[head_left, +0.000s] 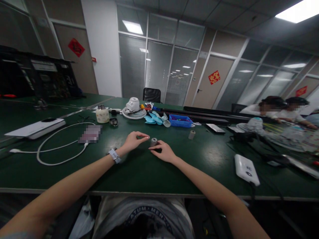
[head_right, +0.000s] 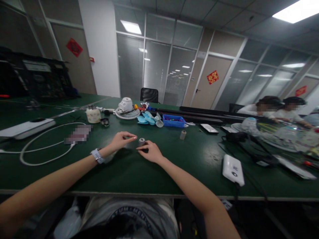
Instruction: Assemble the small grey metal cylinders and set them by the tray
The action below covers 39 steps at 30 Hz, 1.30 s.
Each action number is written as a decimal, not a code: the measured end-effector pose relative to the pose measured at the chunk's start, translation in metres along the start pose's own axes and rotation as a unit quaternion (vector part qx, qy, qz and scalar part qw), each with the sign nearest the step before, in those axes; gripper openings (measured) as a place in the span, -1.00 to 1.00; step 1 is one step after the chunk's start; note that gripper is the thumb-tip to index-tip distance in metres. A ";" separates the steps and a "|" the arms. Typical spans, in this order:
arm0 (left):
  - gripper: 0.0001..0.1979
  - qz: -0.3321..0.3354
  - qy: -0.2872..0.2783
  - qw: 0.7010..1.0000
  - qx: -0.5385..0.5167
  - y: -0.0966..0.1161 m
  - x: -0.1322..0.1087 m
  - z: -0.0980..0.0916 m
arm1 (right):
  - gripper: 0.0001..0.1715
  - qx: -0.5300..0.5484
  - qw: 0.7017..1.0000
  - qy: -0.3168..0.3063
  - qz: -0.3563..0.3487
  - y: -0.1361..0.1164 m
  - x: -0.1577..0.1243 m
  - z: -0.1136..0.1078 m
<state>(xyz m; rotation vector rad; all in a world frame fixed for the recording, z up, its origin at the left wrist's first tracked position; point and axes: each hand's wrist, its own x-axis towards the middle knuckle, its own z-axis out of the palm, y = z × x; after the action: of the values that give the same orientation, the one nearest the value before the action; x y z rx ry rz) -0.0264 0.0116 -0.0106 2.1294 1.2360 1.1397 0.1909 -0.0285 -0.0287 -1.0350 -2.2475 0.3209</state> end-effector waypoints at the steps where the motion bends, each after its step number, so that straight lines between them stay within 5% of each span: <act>1: -0.60 -0.004 -0.039 0.999 0.017 -0.005 -0.002 -0.004 | -0.78 0.004 1.000 0.004 0.002 -0.001 -0.001 -0.001; 7: -0.65 -0.006 -0.145 0.986 0.076 -0.026 -0.008 -0.012 | -0.91 0.072 0.991 0.105 0.047 0.002 0.000 -0.002; 10: -0.61 -0.011 -0.153 0.985 0.078 -0.027 -0.006 -0.009 | -0.73 0.130 0.979 0.131 0.085 0.006 0.003 0.002; 15: -0.48 -0.045 -0.081 0.992 0.089 -0.019 -0.008 -0.004 | -0.37 0.187 0.971 0.088 0.123 0.009 0.008 0.009; 20: -0.54 -0.091 -0.018 0.992 0.083 -0.011 -0.009 -0.001 | -0.52 0.245 0.953 0.076 0.158 0.009 0.013 0.009; 23: -0.57 -0.089 -0.004 0.992 0.091 -0.012 -0.007 0.000 | -0.60 0.367 0.900 0.065 0.226 0.008 0.016 0.003; 29: -0.61 -0.097 0.001 0.992 0.083 -0.011 -0.007 0.000 | -0.82 0.601 0.697 0.031 0.391 -0.003 0.014 -0.025; 31: -0.64 -0.109 0.007 0.991 0.076 -0.009 -0.008 -0.001 | -0.80 0.620 0.661 0.021 0.423 -0.007 0.012 -0.030; 34: -0.66 -0.117 0.003 0.990 0.082 -0.009 -0.008 -0.001 | -0.77 0.595 0.692 0.017 0.408 -0.005 0.011 -0.029; 39: -0.65 -0.113 -0.010 0.989 0.097 -0.011 -0.007 0.000 | -0.56 0.348 0.868 0.163 0.315 0.031 0.015 -0.031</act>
<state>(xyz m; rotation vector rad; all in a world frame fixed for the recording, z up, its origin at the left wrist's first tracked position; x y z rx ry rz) -0.0337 0.0112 -0.0209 2.0634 1.5899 0.9311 0.2217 0.0019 -0.0124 -1.2484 -1.2567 1.0556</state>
